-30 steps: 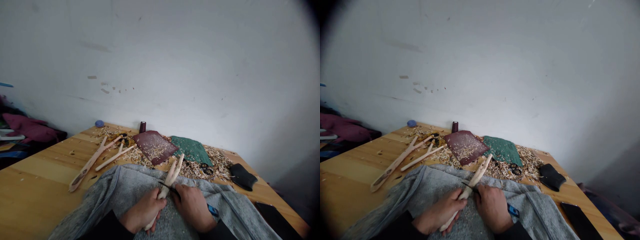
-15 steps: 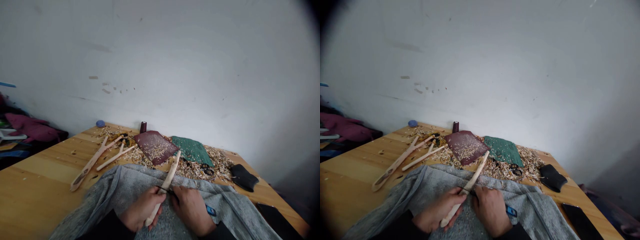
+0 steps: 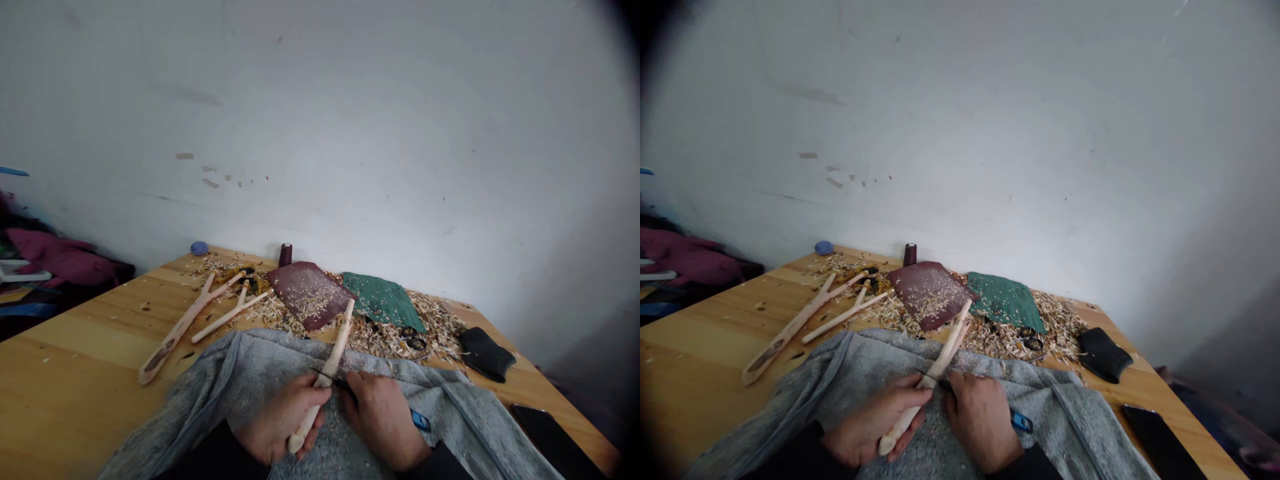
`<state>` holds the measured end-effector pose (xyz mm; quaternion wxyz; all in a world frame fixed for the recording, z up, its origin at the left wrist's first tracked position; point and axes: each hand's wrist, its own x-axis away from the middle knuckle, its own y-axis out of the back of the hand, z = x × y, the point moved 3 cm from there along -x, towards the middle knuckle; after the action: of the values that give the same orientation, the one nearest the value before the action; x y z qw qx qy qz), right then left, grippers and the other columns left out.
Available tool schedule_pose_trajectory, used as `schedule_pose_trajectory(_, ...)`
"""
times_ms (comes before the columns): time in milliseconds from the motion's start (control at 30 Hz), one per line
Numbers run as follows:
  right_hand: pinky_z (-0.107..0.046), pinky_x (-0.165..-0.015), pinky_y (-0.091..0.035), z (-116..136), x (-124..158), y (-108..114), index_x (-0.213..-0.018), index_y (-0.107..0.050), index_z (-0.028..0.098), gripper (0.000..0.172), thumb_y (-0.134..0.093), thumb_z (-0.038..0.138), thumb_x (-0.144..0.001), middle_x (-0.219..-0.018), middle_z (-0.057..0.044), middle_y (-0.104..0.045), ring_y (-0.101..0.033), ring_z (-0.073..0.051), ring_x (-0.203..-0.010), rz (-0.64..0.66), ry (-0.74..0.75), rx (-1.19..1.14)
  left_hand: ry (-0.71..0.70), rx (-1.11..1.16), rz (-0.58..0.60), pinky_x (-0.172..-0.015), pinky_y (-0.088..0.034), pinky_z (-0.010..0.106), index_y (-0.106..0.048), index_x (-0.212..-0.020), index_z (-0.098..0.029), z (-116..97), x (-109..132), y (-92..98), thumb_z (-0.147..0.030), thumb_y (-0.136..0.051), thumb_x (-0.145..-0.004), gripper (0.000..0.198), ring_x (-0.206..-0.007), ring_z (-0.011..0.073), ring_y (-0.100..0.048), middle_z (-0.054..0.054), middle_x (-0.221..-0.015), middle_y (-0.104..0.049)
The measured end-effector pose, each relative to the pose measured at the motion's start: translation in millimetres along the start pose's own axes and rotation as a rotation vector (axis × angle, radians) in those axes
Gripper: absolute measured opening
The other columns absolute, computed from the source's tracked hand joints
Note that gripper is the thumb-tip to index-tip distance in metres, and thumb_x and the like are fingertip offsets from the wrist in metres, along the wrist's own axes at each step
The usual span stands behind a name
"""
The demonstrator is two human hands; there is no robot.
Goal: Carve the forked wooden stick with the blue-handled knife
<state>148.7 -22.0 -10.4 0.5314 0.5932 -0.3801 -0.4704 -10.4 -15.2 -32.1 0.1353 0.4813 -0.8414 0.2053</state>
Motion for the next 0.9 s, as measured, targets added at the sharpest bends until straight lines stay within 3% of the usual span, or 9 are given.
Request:
schedule_pose_trajectory(200, -0.029, -0.058, -0.032, -11.9, -2.9, 0.1, -0.090, -0.066, 0.023, 0.020, -0.050, 0.030, -0.100, -0.084, -0.003, -0.074, -0.070, -0.019, -0.072, -0.060, -0.143, 0.056, 0.001, 0.002, -0.007, -0.032, -0.025, 0.020, -0.047, -0.093, -0.024, 1.6, -1.0, 2.0, -0.049, -0.058, -0.084, 0.030, -0.031, 0.0060, -0.038, -0.010, -0.057, -0.052)
schedule_pose_trajectory(433, -0.029, -0.061, -0.034, -2.1, 1.0, -3.2, -0.089, -0.067, 0.024, 0.012, -0.056, 0.022, -0.092, -0.084, -0.001, -0.075, -0.070, -0.019, -0.077, 0.000, -0.004, 0.001, 0.002, 0.001, 0.003, -0.032, -0.025, 0.021, -0.045, -0.088, -0.024, 3.7, -3.8, 1.9, -0.050, -0.060, -0.083, 0.030, -0.030, 0.0071, -0.037, -0.010, -0.054, -0.050)
schedule_pose_trajectory(733, -0.028, -0.057, -0.030, -16.7, -4.8, -2.3, -0.090, -0.066, 0.022, 0.021, -0.049, 0.030, -0.100, -0.084, -0.003, -0.075, -0.070, -0.018, -0.072, -0.078, -0.163, 0.080, 0.008, -0.016, -0.007, -0.033, -0.024, 0.019, -0.045, -0.092, -0.024, 3.0, -1.2, 2.5, -0.051, -0.058, -0.085, 0.031, -0.032, 0.0052, -0.039, -0.010, -0.058, -0.052)
schedule_pose_trajectory(900, -0.028, -0.060, -0.033, -8.0, -1.8, -1.9, -0.087, -0.067, 0.023, 0.016, -0.053, 0.025, -0.095, -0.082, -0.002, -0.075, -0.070, -0.018, -0.074, -0.006, -0.053, 0.030, 0.030, -0.042, -0.015, -0.033, -0.027, 0.020, -0.044, -0.092, -0.024, 2.2, -0.4, 1.0, -0.043, -0.052, -0.089, 0.021, -0.032, 0.0061, -0.037, -0.010, -0.057, -0.050)
